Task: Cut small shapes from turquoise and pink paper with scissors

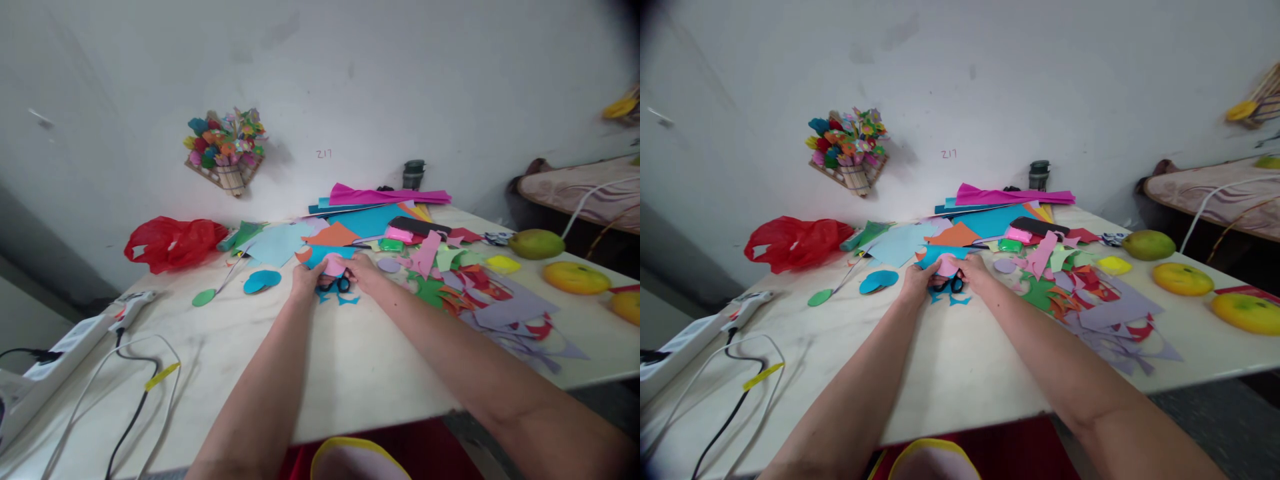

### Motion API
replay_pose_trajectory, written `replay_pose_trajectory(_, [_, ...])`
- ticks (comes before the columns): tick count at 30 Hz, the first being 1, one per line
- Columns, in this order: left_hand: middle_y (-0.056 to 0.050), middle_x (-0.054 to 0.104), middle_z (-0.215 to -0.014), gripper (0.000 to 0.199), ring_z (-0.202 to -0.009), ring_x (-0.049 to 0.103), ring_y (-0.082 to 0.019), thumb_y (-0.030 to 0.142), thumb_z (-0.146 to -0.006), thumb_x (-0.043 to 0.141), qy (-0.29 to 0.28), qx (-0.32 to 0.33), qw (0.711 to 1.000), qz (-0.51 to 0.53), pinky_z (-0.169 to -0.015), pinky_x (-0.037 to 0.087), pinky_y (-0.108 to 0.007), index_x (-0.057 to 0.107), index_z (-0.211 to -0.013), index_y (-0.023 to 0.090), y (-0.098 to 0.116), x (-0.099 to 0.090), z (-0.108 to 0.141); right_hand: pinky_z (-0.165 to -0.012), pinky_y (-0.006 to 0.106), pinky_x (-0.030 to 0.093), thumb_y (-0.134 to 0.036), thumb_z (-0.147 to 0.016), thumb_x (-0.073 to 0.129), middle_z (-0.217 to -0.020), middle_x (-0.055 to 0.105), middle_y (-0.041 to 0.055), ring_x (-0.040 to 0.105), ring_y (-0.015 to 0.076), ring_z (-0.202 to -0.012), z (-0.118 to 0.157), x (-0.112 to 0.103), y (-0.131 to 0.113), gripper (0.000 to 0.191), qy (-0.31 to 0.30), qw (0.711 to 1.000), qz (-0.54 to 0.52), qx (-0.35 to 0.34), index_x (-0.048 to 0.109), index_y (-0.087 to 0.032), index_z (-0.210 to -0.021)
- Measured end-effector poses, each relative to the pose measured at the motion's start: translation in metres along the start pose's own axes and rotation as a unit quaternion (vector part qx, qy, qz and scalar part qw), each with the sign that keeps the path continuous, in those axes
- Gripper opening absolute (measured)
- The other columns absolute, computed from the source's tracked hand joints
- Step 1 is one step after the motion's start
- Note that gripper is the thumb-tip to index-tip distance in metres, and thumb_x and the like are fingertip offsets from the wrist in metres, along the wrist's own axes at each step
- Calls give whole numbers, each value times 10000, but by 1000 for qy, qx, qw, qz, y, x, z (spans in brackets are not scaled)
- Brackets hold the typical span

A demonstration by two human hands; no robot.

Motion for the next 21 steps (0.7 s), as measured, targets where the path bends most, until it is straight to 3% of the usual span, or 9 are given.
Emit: replay_pose_trajectory(21, [-106,675,-556,289,-606,713,-256,340,-673,824,-9,-3,999,-35,-564,582,-308,648,-592,125,0,-1,0,-358,201,205,-304,-625,839,-359,443,-54,359,66,-359,-4,-1,4,460,2,1000,12,-12,410,-208,-492])
Point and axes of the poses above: each hand's wrist, its own z-axis away from the middle knuckle, its own x-axis out of the palm, y = z × x, the point moved 1 cm from there along -z, towards the middle knuckle
